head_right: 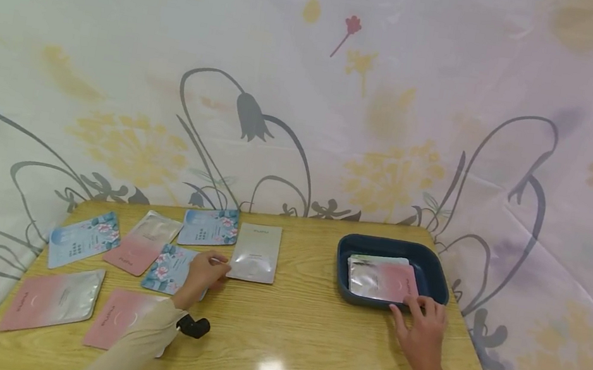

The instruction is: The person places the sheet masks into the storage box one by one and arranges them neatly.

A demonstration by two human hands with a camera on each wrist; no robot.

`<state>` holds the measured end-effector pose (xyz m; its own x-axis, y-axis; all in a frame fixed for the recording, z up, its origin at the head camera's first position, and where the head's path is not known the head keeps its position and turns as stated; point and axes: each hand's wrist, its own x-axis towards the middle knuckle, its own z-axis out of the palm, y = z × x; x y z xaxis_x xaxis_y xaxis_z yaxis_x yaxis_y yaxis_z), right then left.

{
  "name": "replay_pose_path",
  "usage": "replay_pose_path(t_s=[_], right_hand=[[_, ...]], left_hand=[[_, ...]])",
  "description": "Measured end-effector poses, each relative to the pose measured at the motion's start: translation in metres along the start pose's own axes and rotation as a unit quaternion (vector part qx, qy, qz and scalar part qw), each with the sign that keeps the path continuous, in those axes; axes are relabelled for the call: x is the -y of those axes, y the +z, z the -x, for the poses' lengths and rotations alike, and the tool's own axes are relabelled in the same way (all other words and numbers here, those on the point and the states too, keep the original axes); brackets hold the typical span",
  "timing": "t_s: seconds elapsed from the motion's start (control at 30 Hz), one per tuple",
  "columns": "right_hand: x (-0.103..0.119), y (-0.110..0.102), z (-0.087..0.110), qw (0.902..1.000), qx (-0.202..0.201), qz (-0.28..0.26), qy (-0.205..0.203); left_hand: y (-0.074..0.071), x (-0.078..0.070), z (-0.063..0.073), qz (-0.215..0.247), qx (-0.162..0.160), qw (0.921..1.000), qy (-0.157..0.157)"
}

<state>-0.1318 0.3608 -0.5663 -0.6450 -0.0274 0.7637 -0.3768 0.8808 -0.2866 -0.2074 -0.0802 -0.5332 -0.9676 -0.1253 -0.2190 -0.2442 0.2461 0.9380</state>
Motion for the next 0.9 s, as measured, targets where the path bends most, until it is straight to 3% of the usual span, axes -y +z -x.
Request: replay_pose_path(t_s=[0.2, 0.4, 0.47, 0.7, 0.9], right_hand=[[0.000, 0.000, 0.000, 1.0000, -0.004, -0.006, -0.003], [-0.003, -0.001, 0.000, 0.9999, 0.003, -0.014, -0.003], [-0.003, -0.001, 0.000, 0.9998, 0.006, -0.016, -0.003], [-0.001, 0.000, 0.002, 1.0000, -0.003, -0.008, -0.002], [-0.001, -0.001, 0.000, 0.9999, -0.005, -0.007, -0.007]], left_hand=[[0.011, 0.007, -0.006, 0.026, -0.036, 0.9990, 0.008], [0.018, 0.010, -0.008, 0.083, -0.026, 0.9961, -0.012], [0.019, 0.009, -0.007, 0.084, -0.028, 0.9960, -0.015], [0.026, 0.011, -0.003, 0.093, -0.079, 0.9924, 0.011], [0.031, 0.008, -0.001, 0.125, -0.091, 0.9879, 0.016]])
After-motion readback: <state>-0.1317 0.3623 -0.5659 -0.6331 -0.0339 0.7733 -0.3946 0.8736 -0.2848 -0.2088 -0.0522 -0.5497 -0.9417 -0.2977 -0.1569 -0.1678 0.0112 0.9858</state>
